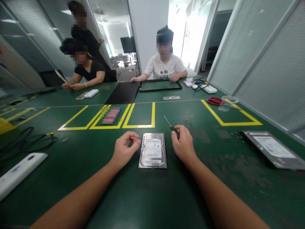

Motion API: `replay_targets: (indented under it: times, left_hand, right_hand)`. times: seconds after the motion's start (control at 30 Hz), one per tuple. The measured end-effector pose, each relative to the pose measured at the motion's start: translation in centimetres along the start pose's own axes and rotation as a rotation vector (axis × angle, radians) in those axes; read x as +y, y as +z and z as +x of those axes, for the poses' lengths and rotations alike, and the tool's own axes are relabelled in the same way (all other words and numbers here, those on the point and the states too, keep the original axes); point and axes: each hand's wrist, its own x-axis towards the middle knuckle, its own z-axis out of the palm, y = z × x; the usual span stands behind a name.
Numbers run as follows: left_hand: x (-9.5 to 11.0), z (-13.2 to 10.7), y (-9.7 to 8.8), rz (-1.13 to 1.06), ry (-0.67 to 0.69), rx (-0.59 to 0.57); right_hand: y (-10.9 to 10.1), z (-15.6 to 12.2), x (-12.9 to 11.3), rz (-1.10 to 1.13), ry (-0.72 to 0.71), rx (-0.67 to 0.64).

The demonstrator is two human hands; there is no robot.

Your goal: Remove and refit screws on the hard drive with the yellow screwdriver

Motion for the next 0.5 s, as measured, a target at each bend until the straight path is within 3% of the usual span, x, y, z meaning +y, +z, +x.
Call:
replay_targets:
  times: [0.3,0.5]
  left_hand:
    - [0.1,-0.7,-1.3,0.049,-0.050,-0.185]
    - [1.5,0.2,-2.5,0.084,0.003,-0.482]
  right_hand:
    - [-0.1,-0.2,-0.3,0.084,0.031,0.024]
    - [-0.3,-0.2,-0.3,0.132,0.064,0.031]
